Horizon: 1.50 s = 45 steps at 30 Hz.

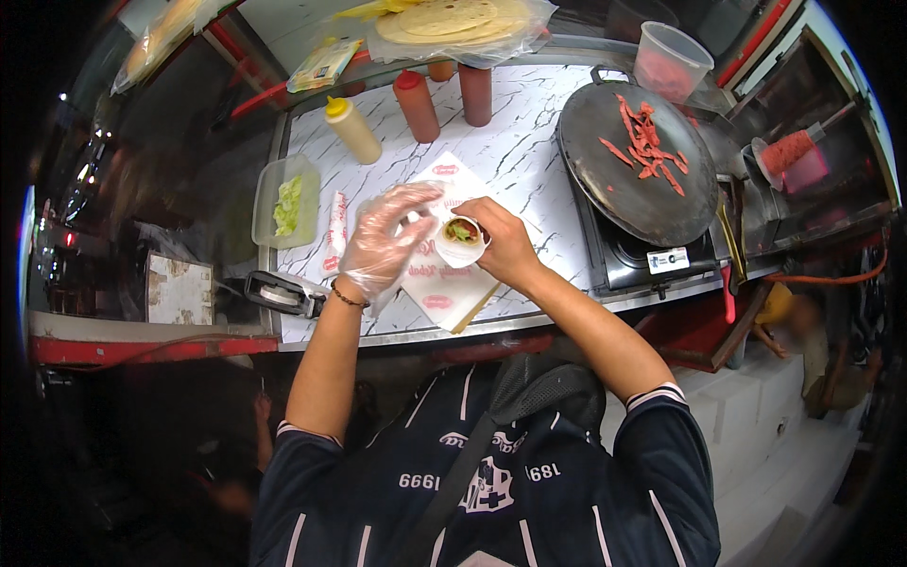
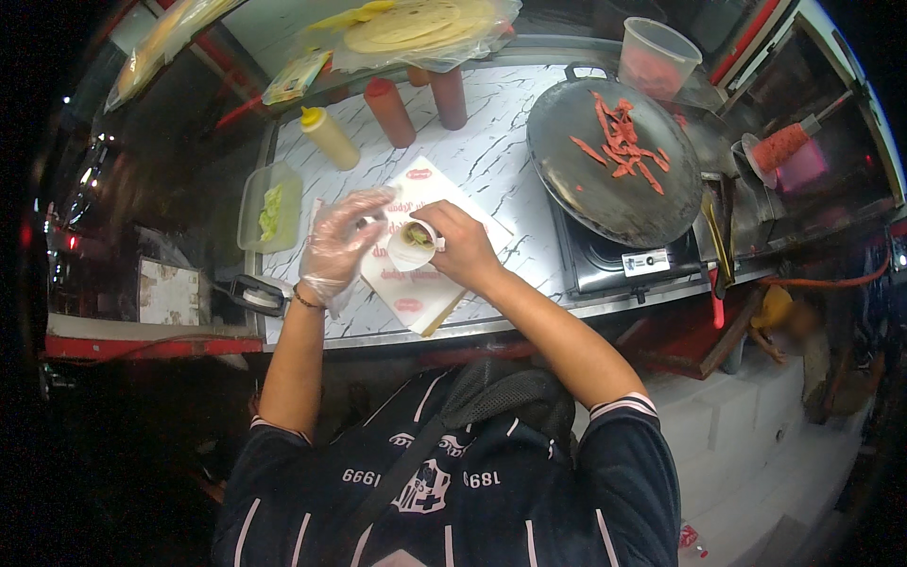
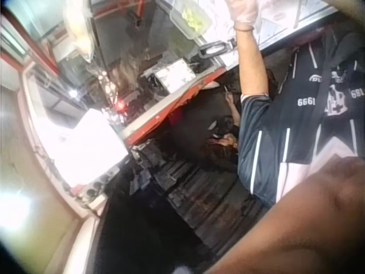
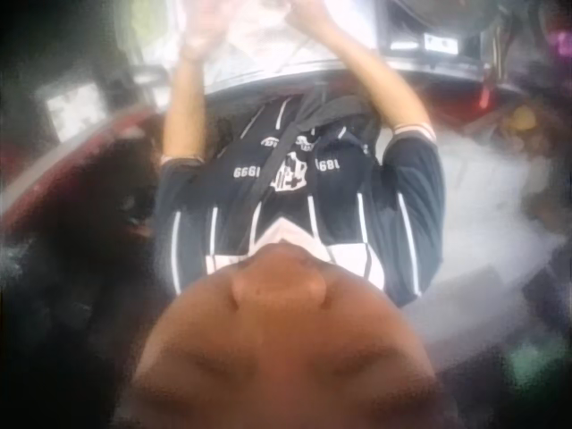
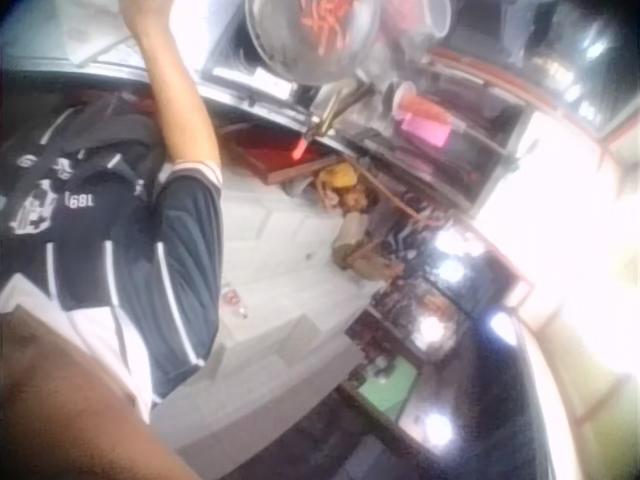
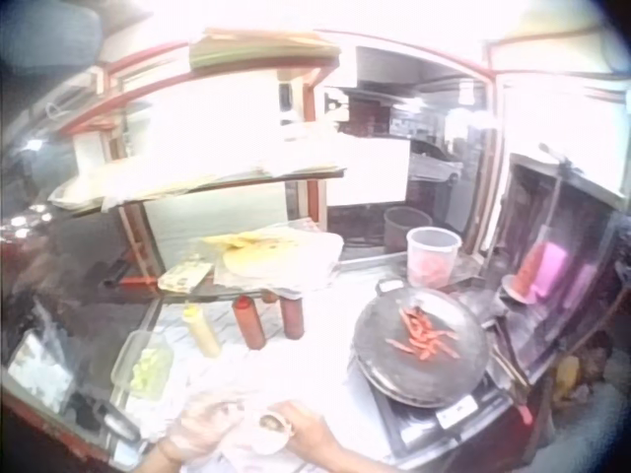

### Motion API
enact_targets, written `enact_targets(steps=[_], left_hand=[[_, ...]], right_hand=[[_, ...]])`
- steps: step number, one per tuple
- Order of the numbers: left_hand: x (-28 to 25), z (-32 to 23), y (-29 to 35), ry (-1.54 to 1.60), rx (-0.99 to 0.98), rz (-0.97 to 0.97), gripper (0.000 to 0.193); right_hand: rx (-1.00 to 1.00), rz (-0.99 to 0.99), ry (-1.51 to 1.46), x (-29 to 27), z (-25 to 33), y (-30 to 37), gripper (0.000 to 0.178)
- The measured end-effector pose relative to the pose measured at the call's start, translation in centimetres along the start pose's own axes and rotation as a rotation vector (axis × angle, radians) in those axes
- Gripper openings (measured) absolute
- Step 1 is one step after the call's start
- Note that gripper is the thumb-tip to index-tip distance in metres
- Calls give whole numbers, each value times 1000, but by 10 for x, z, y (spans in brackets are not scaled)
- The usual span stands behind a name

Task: The person assembles tacos by placing tortillas on a paper, adding lettuce and cooked meat, and drizzling sauces. They then fold the tacos and wrap them in paper for serving.

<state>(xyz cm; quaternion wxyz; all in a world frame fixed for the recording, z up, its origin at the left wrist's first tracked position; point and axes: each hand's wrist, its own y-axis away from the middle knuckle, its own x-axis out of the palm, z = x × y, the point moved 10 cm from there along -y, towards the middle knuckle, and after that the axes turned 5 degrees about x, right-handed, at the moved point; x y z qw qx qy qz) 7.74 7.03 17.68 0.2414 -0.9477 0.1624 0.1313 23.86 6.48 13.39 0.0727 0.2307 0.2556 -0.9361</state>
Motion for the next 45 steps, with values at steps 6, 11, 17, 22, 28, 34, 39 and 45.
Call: enact_targets(steps=[6, 11, 17, 22, 28, 34, 39, 45], left_hand=[[26, 17, 35, -17, 119, 43, 39], [27, 28, 62, 8, 93, -35, 24], [64, 110, 126, 409, -512, -193, 14], [81, 161, 148, 358, -805, -285, 23], [51, 169, 140, 13, -706, -122, 32], [33, 94, 137, -689, -387, -199, 34], [103, 93, 150, -831, -372, 310, 76], [120, 120, 158, -570, -398, 250, 70]], right_hand=[[-162, -30, 17, -5, 14, 9, 34], [-99, 11, 55, -14, 26, 37, 26], [565, 306, -304, 22, -51, 92, 16], [1047, 257, -392, 43, -114, 119, 24], [387, 331, 95, 51, -62, 36, 36], [510, 462, 142, 87, -97, 34, 48], [529, 526, 287, 91, -92, 17, 35], [103, 799, 38, 233, 67, -9, 38]])
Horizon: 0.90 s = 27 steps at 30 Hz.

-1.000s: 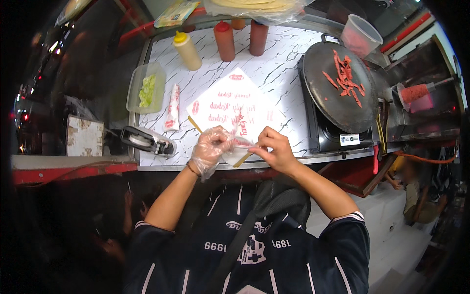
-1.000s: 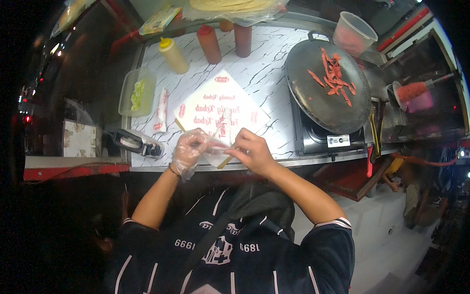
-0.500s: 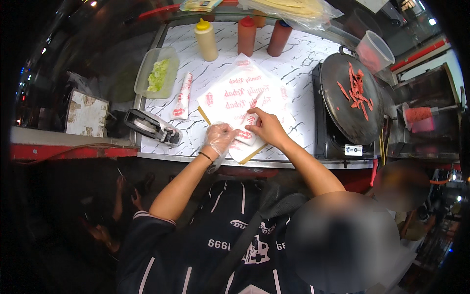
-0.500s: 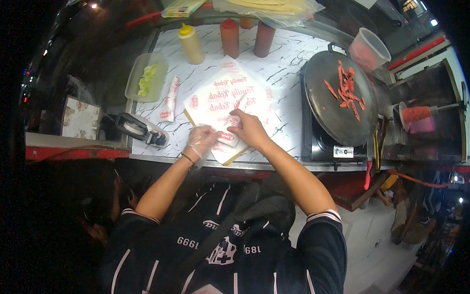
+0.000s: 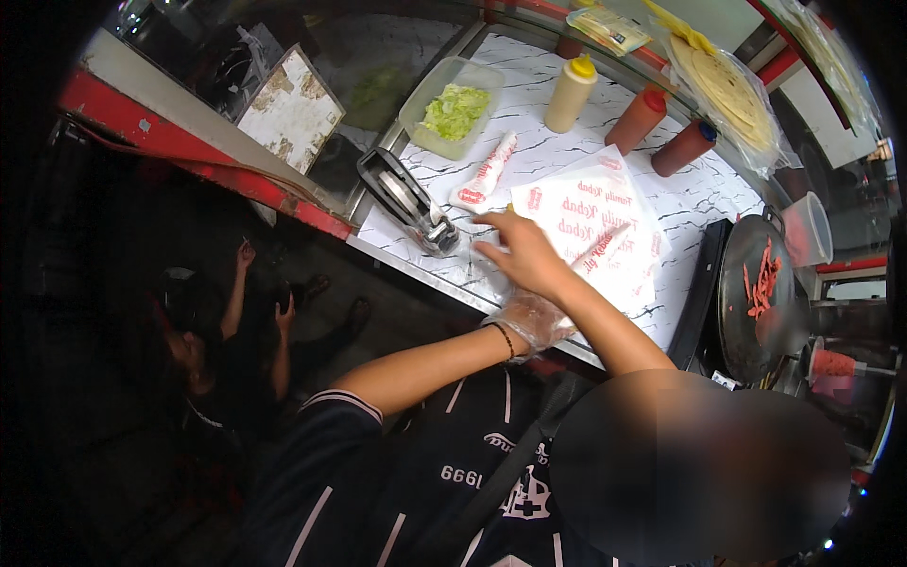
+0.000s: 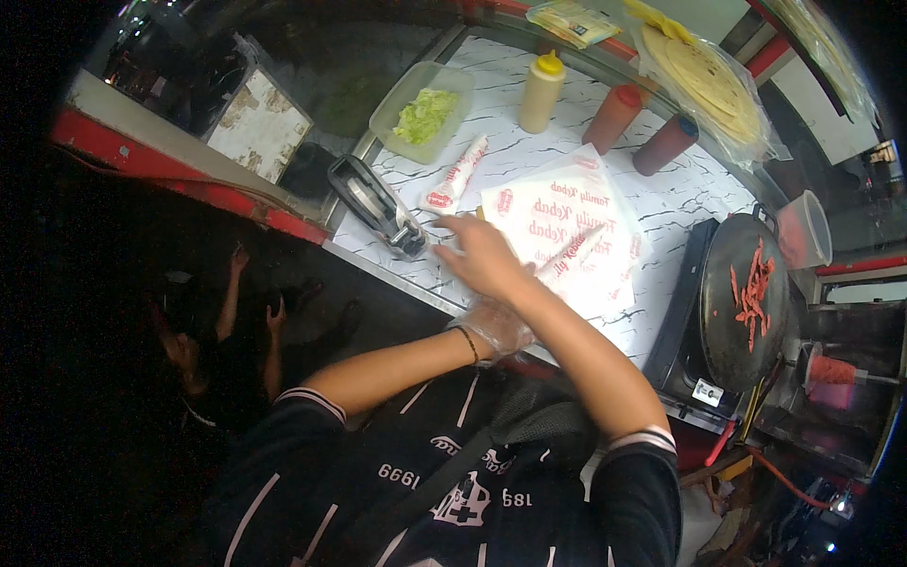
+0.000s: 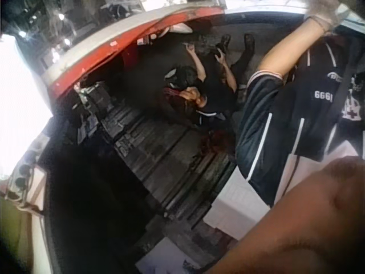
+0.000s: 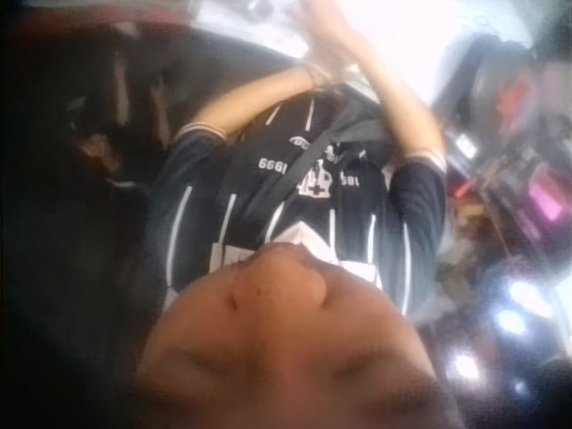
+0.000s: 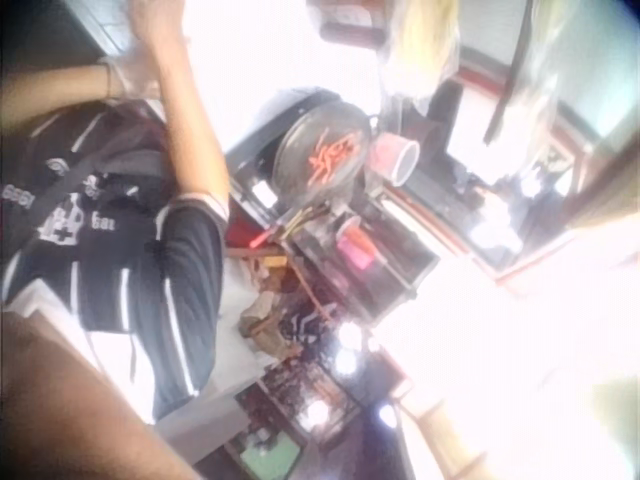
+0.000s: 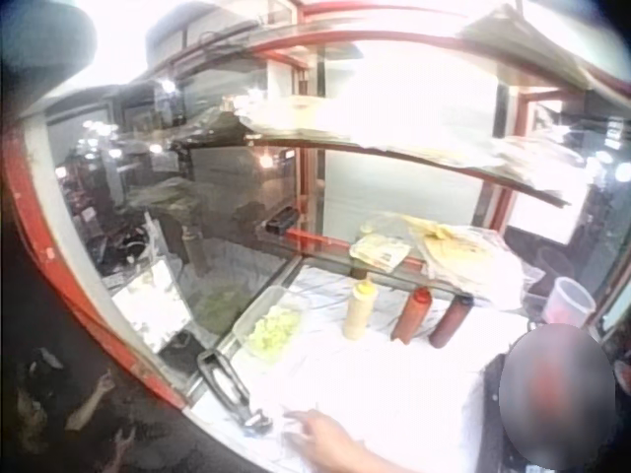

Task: The person assembles tacos by placing tortillas on a paper, adding lettuce and cooked meat, and drizzling sauces. They then fold the tacos and wrap them in paper for serving.

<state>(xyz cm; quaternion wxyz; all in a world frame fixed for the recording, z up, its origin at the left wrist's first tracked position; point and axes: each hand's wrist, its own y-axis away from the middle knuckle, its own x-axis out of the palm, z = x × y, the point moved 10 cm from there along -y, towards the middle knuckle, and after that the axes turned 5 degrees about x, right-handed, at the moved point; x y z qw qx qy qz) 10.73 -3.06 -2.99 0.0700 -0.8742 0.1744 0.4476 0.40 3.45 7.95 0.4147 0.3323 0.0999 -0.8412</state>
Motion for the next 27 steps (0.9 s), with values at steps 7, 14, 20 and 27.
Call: enact_targets(steps=[7, 14, 20, 27], left_hand=[[-14, -7, -4, -222, 130, -347, 72], [-14, -7, 1, -303, 128, -291, 66], [-6, 1, 0, -61, 79, -174, 68], [-22, -12, -4, -197, -52, 161, 69]], right_hand=[[239, 278, -360, 78, -16, -72, 30], [98, -124, -247, 60, -30, -25, 16], [179, -255, -59, 19, -65, 2, 16], [477, -541, -332, -46, -160, 136, 13]])
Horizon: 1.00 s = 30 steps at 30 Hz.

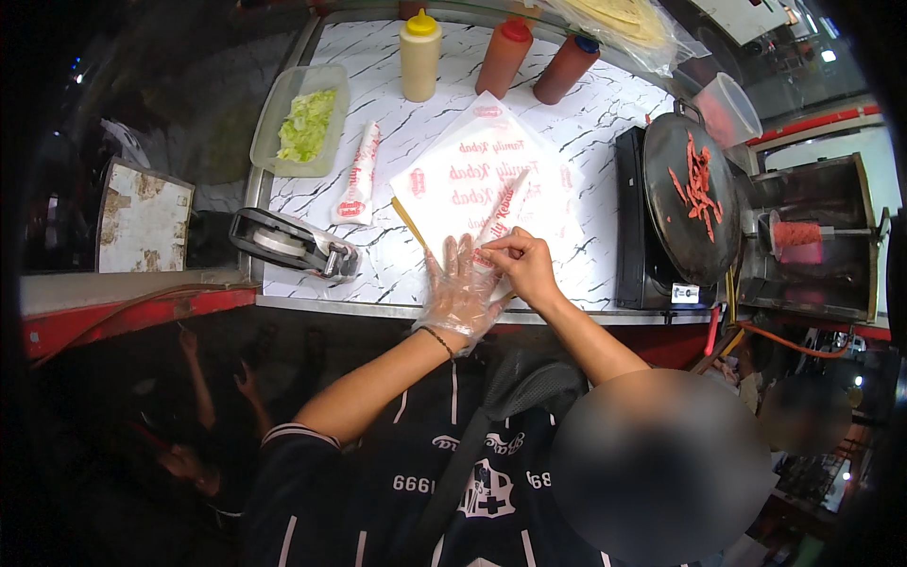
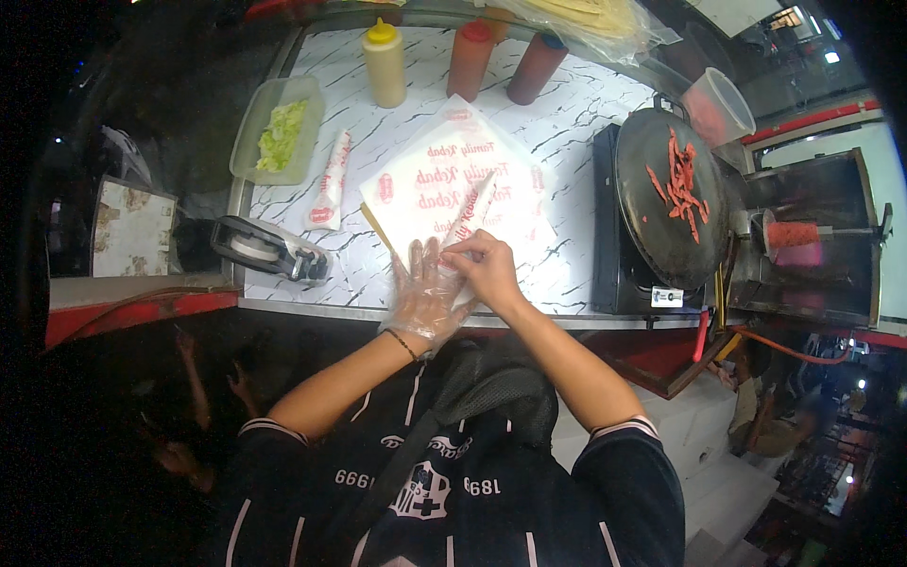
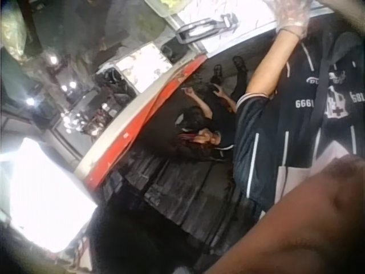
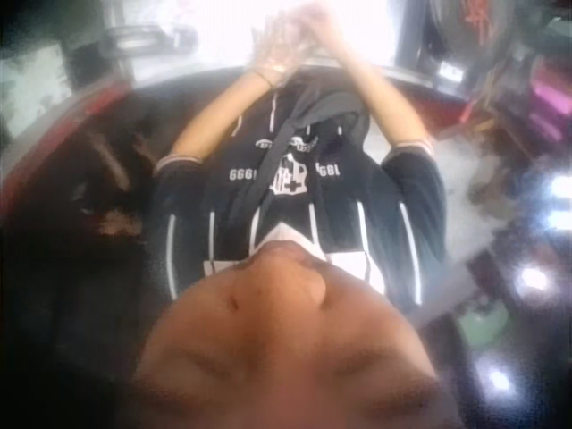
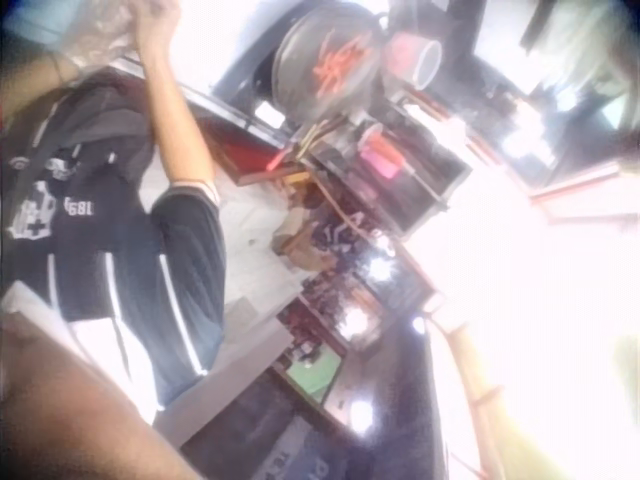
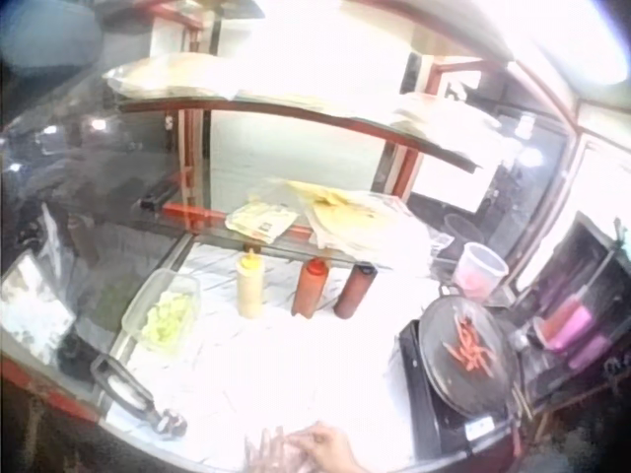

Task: The person assembles tacos by placing tortillas on a paper, adding lettuce and cooked meat, and drizzling sauces. They then fold the tacos and wrap them in paper for serving.

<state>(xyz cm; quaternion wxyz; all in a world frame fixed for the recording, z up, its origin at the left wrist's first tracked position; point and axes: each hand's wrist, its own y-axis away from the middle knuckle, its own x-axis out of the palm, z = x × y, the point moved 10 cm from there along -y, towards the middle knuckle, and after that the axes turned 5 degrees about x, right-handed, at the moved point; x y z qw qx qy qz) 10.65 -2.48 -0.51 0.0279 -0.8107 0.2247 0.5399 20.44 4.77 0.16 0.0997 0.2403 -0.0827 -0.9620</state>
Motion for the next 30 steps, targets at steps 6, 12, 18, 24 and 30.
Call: enact_targets(steps=[6, 12, 18, 24, 30], left_hand=[[-5, 0, 1, 16, 0, 18, 74], [-3, 0, 0, -11, 14, -50, 75], [-13, -5, 3, -25, 9, -76, 71], [-67, -14, -36, -4, -1, -162, 61], [-3, 39, -116, -123, 223, -325, 56]], right_hand=[[55, -210, -96, -10, -15, -1, 29], [161, -256, -224, -12, -25, -18, 27], [187, -251, -185, -24, -38, -38, 25], [26, -240, -242, -92, -15, 8, 21], [-300, -252, -87, -131, 25, 84, 12]])
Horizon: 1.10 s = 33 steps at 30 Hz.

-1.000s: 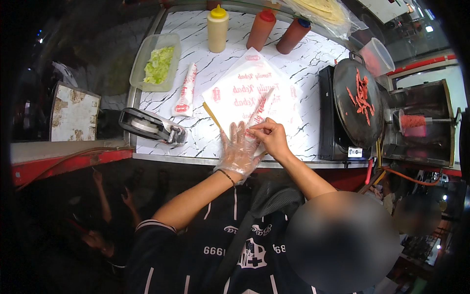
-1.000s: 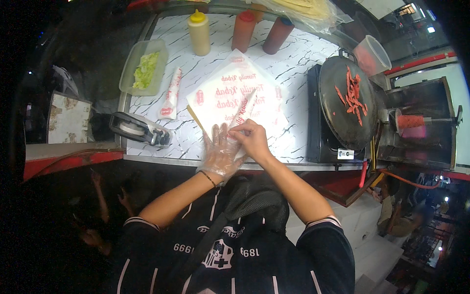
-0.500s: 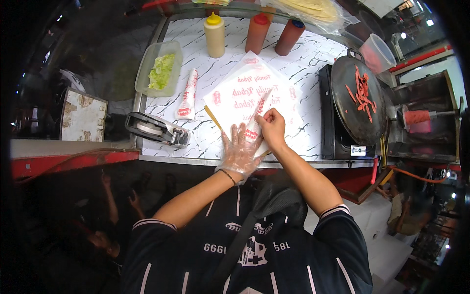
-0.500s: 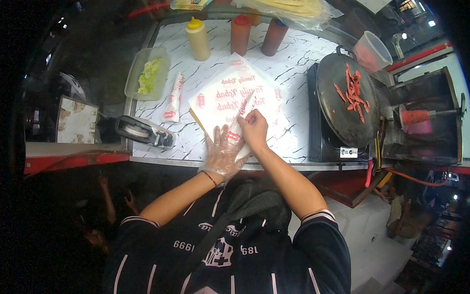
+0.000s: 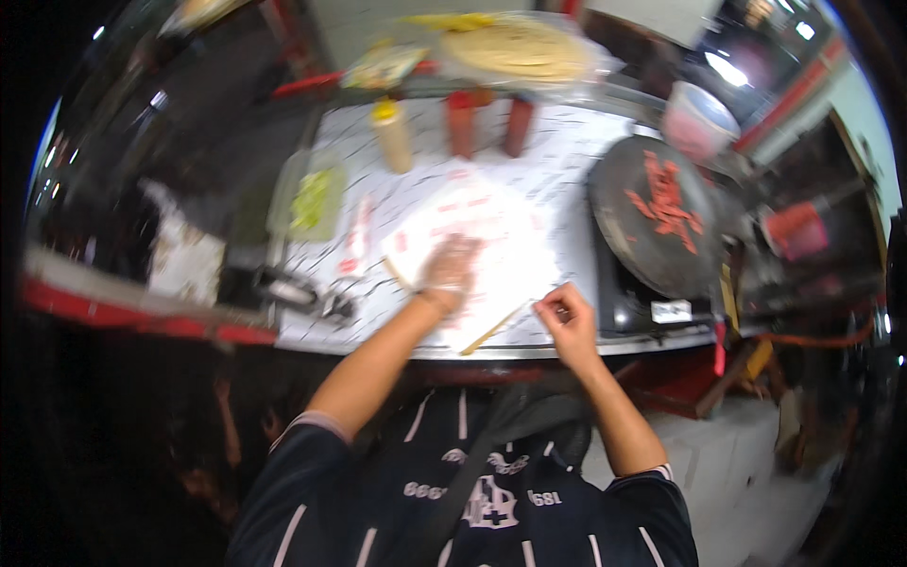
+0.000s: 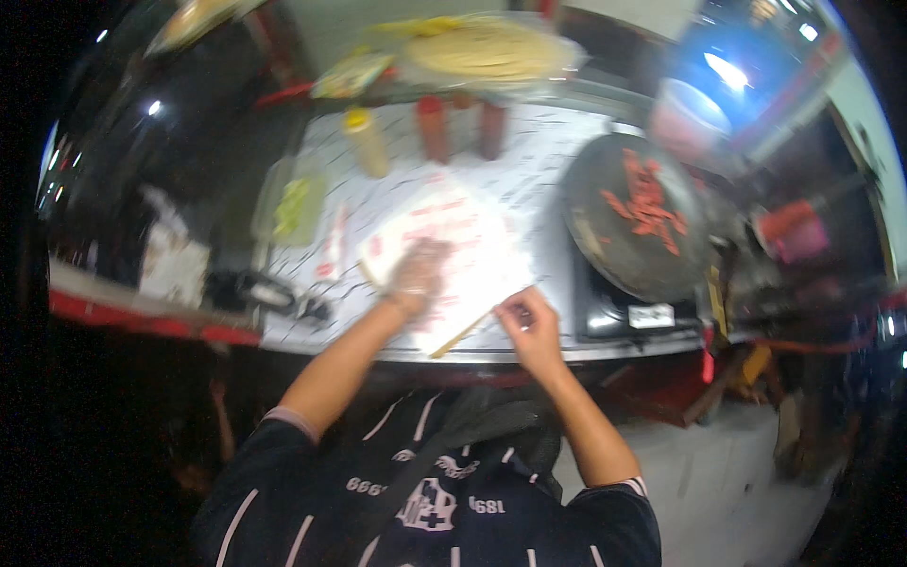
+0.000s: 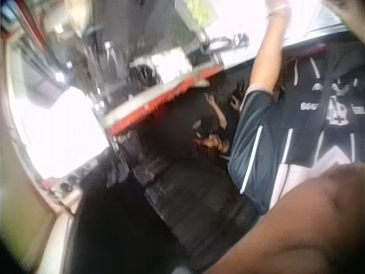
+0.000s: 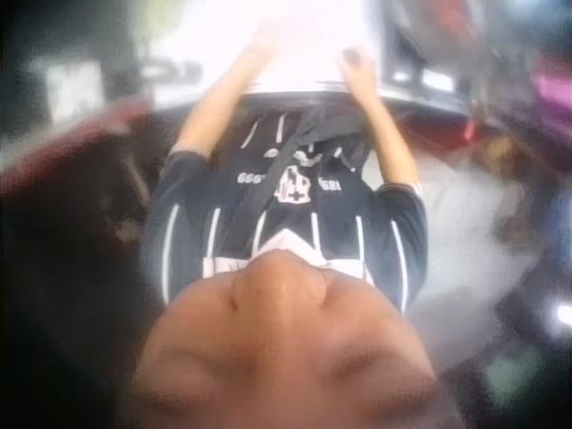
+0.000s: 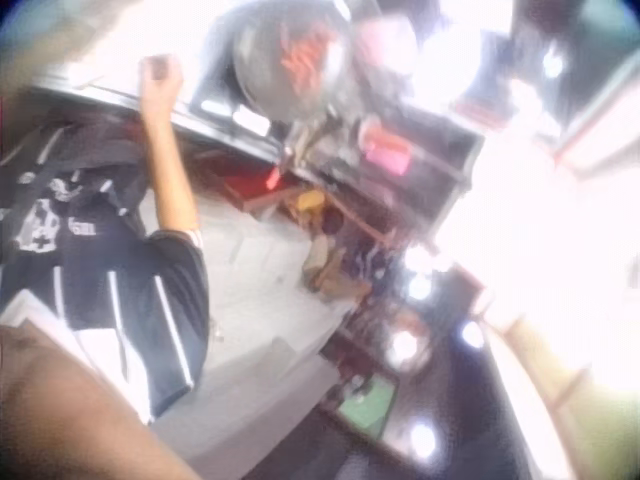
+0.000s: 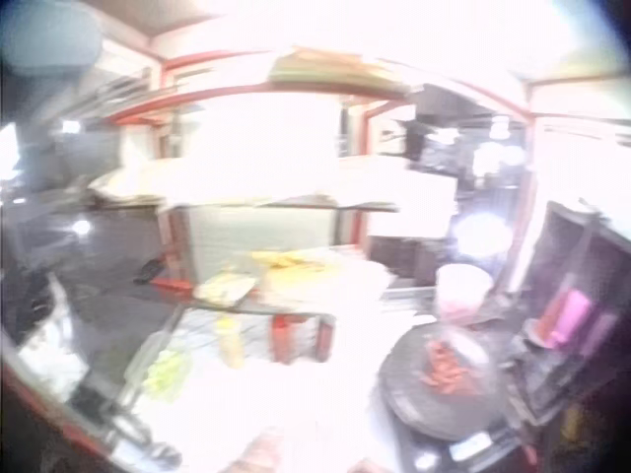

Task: The person assembles tacos by placing tortillas on a paper, adding lettuce and cooked meat, and drizzling sauces. They then fold the tacos and wrap them in paper for serving.

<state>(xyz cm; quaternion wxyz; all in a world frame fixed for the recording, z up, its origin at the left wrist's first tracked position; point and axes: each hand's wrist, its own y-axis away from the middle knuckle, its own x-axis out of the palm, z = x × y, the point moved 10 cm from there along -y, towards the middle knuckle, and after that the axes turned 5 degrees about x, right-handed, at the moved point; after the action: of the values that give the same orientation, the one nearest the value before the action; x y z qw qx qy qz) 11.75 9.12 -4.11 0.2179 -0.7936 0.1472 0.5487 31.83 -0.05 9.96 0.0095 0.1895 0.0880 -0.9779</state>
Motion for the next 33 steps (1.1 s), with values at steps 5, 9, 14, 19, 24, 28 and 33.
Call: enact_targets(steps=[5, 9, 14, 19, 24, 28, 33], left_hand=[[-101, 102, 26, -322, -302, 158, 55], [-102, 181, 51, -409, -585, 355, 65], [-114, 189, 47, -395, -506, 356, 68], [-169, 132, 24, -340, -367, -40, 53], [-266, 12, -76, -241, -106, -325, 30], [-320, -47, -173, -260, 262, -571, 29], [-310, -36, -265, -282, -147, -97, 34]], right_hand=[[90, -195, 62, -122, 8, 36, 9], [6, -629, 655, -281, -4, 56, 13], [750, -654, 1199, -417, -87, 69, 75], [796, -487, 1085, -414, -106, 62, 48], [490, -761, 941, -420, -43, 92, 36], [309, -516, 722, -352, -5, 47, 39], [21, -286, 882, -267, 5, -30, 31]])
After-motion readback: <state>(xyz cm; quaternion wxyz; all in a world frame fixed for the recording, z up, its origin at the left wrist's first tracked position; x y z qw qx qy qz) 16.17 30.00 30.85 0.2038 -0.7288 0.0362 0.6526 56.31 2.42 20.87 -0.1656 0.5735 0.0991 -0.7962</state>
